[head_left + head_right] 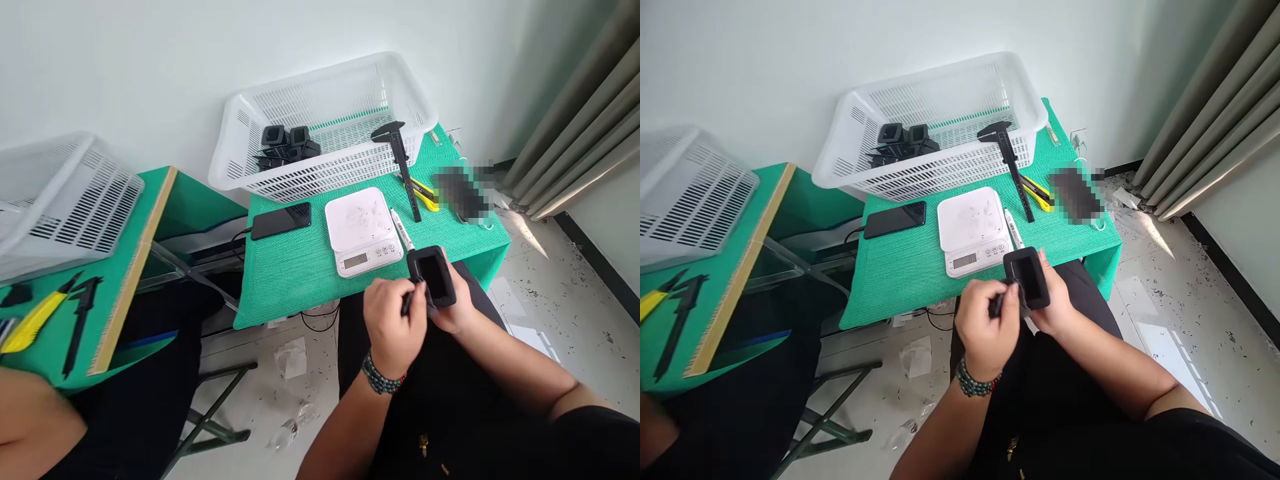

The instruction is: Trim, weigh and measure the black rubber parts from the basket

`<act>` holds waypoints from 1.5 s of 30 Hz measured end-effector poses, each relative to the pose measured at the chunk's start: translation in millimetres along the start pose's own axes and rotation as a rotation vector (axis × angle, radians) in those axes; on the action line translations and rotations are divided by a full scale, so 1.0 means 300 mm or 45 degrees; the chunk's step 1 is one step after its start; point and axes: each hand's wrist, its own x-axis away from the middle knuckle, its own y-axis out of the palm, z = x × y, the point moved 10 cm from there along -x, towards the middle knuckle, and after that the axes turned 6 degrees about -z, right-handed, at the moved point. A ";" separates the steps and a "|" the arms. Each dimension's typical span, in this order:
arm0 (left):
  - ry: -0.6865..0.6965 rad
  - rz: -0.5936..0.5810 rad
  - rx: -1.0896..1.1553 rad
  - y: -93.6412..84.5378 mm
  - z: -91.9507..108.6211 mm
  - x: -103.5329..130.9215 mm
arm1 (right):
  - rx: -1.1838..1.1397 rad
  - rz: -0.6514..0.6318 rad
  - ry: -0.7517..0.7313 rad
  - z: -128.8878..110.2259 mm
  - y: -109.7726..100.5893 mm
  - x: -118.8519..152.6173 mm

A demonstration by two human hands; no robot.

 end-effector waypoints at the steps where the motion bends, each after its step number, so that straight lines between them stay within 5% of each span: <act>1: 0.060 -0.048 -0.012 0.016 0.038 0.023 | 0.002 -0.030 0.041 0.004 0.003 -0.008; 6: 0.248 -0.191 0.095 0.041 0.155 0.066 | -0.006 -0.205 0.187 0.028 0.043 -0.028; 9: 0.169 -0.063 0.186 -0.014 0.111 0.029 | -0.005 -0.107 0.189 0.037 0.027 -0.022; 14: 0.089 0.095 0.037 -0.044 0.030 -0.019 | -0.034 0.033 -0.117 -0.004 0.007 -0.003; 20: 0.002 -0.175 -0.353 0.022 0.033 0.024 | 0.051 0.068 -0.193 -0.018 -0.015 0.007; 28: 0.083 -0.639 -0.309 0.058 0.058 0.037 | 0.273 -0.023 -0.167 -0.016 -0.009 -0.010; 33: 0.138 -0.683 -0.248 0.051 0.026 0.013 | 0.365 -0.057 -0.172 0.002 -0.006 -0.010; 39: -0.016 -0.803 0.408 0.005 0.009 0.010 | 0.375 -0.043 -0.214 -0.057 -0.007 -0.036; 45: -0.118 -0.325 0.383 -0.110 -0.040 -0.031 | 0.235 -0.006 -0.193 -0.064 -0.016 -0.060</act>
